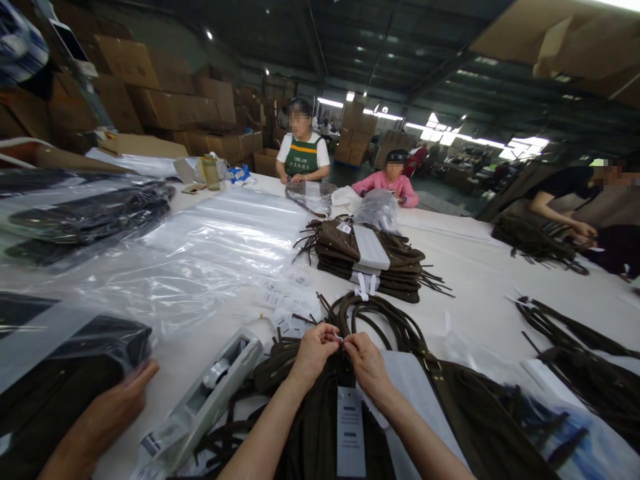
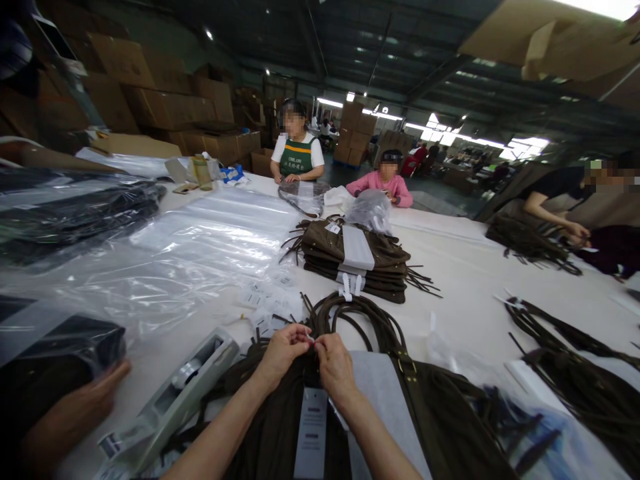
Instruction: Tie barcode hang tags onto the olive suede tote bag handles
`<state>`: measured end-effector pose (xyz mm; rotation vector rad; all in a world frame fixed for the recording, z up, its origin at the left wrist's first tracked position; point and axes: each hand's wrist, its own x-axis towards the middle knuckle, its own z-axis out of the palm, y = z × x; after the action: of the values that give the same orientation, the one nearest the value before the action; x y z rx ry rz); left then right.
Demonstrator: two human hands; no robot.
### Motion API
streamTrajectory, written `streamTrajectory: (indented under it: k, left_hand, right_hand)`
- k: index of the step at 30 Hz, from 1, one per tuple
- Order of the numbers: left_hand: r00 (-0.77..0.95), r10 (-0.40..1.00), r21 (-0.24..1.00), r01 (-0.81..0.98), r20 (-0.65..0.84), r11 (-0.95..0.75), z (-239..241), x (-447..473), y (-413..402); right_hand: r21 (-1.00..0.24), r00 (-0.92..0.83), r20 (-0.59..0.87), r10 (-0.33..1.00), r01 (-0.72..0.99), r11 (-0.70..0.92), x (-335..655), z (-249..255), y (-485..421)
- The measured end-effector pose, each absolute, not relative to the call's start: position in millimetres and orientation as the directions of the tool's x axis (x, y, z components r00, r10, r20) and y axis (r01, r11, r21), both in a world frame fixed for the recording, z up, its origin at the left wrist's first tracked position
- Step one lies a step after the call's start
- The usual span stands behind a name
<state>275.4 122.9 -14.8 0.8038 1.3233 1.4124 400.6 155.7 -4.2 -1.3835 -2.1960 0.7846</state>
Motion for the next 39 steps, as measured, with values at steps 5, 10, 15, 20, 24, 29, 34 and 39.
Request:
streamTrajectory:
  k: [5, 10, 15, 20, 24, 29, 34, 39]
  left_hand:
    - [-0.293, 0.948, 0.986, -0.147, -0.122, 0.081, -22.3, 278.1, 126.8]
    - [-0.348, 0.934, 0.996, -0.045, -0.087, 0.076, -24.2, 279.8, 127.7]
    - [-0.371, 0.926, 0.996, 0.019, -0.072, 0.085, -25.2, 280.4, 128.2]
    - [-0.360, 0.930, 0.996, 0.017, -0.078, 0.090, -26.4, 281.5, 129.0]
    - [-0.362, 0.928, 0.995, 0.013, -0.089, 0.100, -24.5, 280.9, 128.2]
    - [-0.361, 0.927, 0.994, -0.002, -0.102, 0.108, -25.7, 280.0, 127.1]
    - [-0.347, 0.932, 0.994, -0.021, -0.105, 0.105, -26.9, 280.8, 127.0]
    - [-0.350, 0.931, 0.994, -0.026, -0.105, 0.102, -24.6, 281.1, 126.6]
  right_hand:
    - [-0.641, -0.427, 0.072, 0.901, 0.673, 0.369, 400.8, -4.9, 154.6]
    - [-0.608, -0.445, 0.087, 0.891, 0.685, 0.401, 400.7, -5.4, 153.9]
    - [-0.601, -0.451, 0.089, 0.888, 0.687, 0.408, 399.8, -5.5, 153.4]
    - [-0.605, -0.452, 0.071, 0.889, 0.689, 0.399, 400.6, -5.1, 153.3]
    - [-0.605, -0.455, 0.081, 0.887, 0.685, 0.407, 401.8, -7.5, 154.0]
    - [-0.607, -0.457, 0.088, 0.885, 0.680, 0.411, 401.9, -7.9, 154.6]
    - [-0.612, -0.450, 0.074, 0.890, 0.684, 0.397, 400.9, -6.6, 154.6]
    - [-0.616, -0.447, 0.061, 0.893, 0.687, 0.385, 400.1, -5.6, 153.5]
